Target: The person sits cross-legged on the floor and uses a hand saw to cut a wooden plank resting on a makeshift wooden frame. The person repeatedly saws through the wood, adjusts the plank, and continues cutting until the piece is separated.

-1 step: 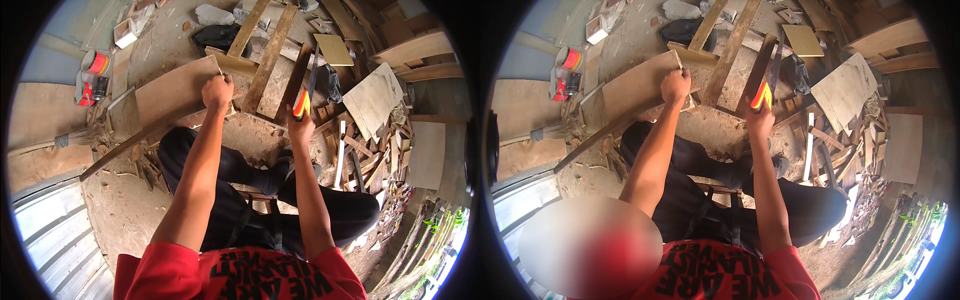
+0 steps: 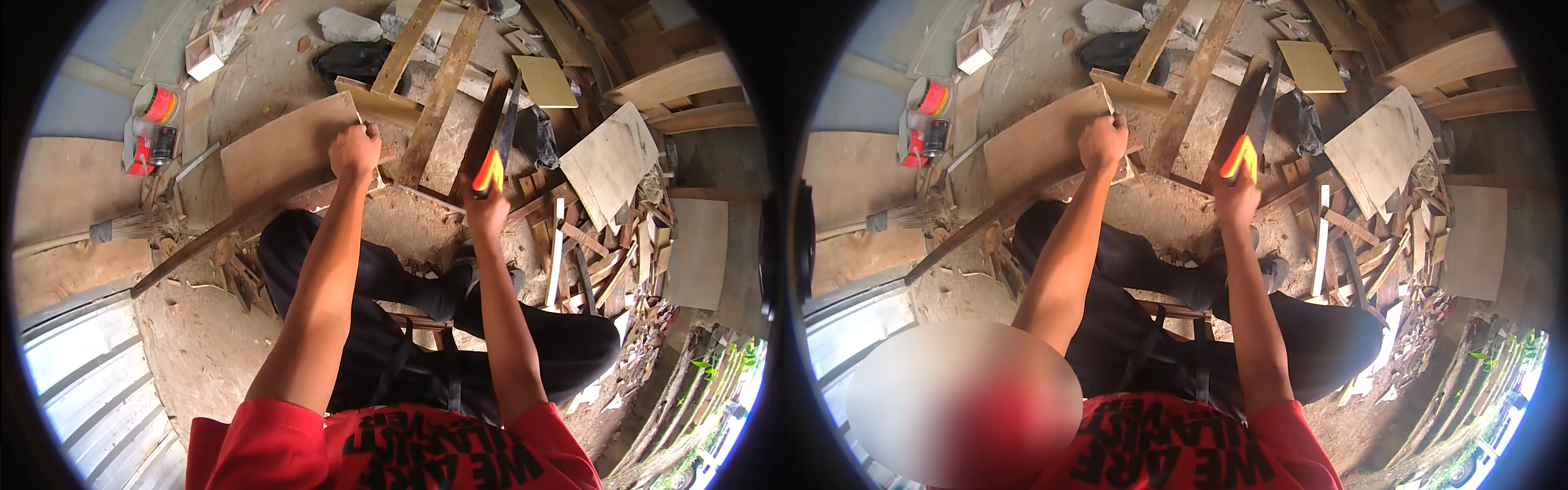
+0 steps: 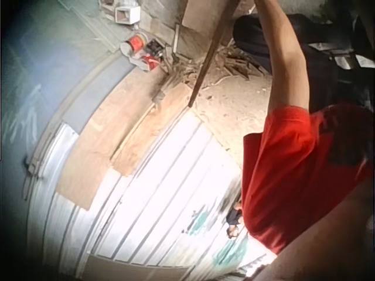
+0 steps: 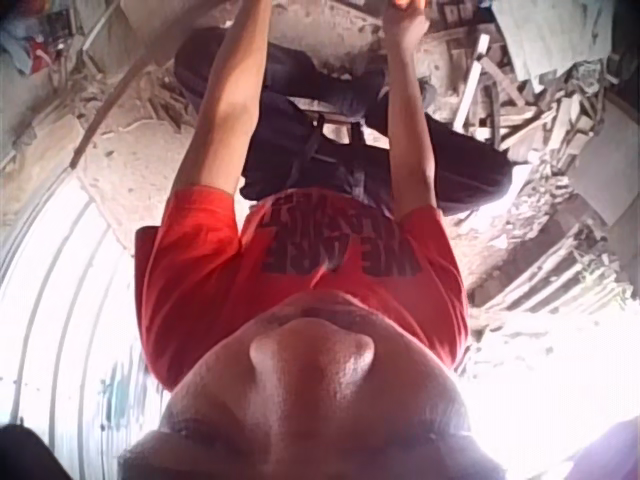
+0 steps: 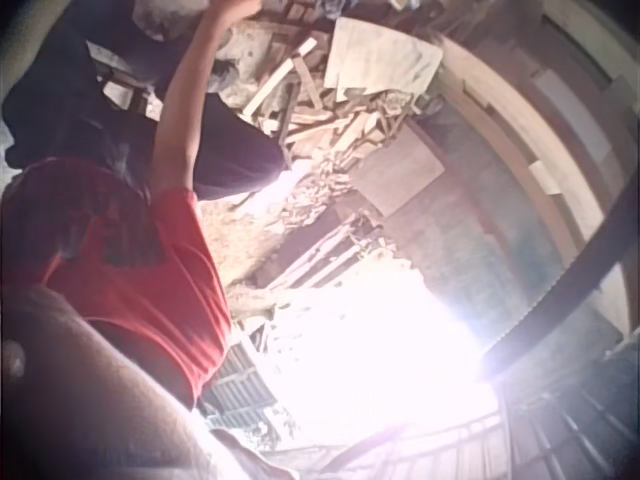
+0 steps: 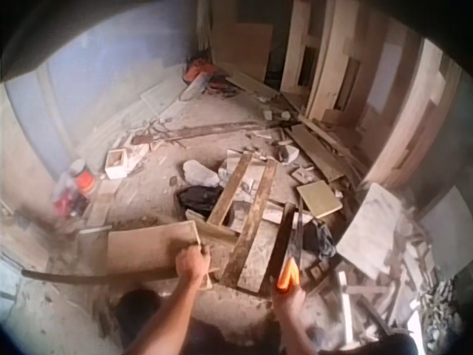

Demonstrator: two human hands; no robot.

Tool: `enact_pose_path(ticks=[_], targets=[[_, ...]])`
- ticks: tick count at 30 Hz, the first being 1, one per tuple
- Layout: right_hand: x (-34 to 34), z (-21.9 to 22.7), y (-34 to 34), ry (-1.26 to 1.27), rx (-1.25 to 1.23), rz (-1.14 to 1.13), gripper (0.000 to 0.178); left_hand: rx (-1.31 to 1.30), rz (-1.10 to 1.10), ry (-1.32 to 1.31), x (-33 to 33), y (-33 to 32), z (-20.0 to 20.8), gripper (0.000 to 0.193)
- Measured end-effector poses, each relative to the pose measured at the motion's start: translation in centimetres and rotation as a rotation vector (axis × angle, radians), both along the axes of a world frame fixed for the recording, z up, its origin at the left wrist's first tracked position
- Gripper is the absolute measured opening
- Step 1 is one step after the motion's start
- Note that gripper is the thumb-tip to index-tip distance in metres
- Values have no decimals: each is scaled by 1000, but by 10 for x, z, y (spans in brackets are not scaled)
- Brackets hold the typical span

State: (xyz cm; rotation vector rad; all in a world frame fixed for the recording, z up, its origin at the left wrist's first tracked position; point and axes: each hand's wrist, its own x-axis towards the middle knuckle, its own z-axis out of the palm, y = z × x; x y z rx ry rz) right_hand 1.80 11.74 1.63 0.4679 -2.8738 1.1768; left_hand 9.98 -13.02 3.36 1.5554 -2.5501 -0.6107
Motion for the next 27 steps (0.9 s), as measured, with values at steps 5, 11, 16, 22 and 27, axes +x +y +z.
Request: enact_pose_path(ticks=[5,11,16,22,27], targets=[[11,-28,-29,57,115,78,49,-41,16,-8,-4,-5,0,41],[-4,-37,-35,-99,238,-1,49,-13,23,-4,-3,-5,3,41],[-18,-38,-30,-115,190,-30,48,-13,19,38,-6,-5,3,42],[-73,-29,-44,-60,265,24,48,-40,17,60,-6,-5,1,43],[-129,-27,-60,56,267,80,44,-67,9,23,-7,-5,0,43]])
